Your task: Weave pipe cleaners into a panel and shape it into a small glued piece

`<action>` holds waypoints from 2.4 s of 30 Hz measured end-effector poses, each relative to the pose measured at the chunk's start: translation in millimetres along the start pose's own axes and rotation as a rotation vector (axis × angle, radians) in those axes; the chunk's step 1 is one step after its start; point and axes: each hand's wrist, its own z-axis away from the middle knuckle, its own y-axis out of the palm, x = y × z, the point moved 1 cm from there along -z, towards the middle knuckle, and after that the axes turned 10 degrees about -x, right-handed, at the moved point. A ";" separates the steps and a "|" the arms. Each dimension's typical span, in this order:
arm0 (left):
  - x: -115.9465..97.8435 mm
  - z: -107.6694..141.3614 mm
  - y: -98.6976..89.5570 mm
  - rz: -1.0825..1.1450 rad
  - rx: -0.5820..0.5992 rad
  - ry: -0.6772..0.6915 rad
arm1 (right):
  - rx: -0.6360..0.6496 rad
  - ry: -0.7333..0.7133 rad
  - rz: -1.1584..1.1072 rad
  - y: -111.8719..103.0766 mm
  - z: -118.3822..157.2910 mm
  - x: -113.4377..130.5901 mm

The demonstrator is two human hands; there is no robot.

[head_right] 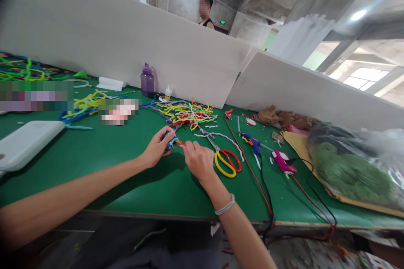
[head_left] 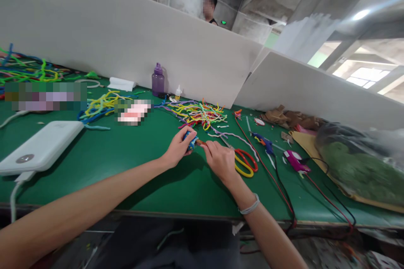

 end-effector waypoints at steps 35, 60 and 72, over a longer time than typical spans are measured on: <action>3.6 -4.8 -7.9 -0.438 0.334 0.114 | 0.076 -0.391 -0.102 -4.0 2.7 -15.8; -9.0 -10.3 -18.7 -0.713 0.428 0.431 | 0.116 -0.003 -0.413 1.3 2.1 -23.3; -13.3 -10.7 -15.8 -0.545 0.374 0.240 | 0.051 0.095 -0.421 6.3 1.1 -25.3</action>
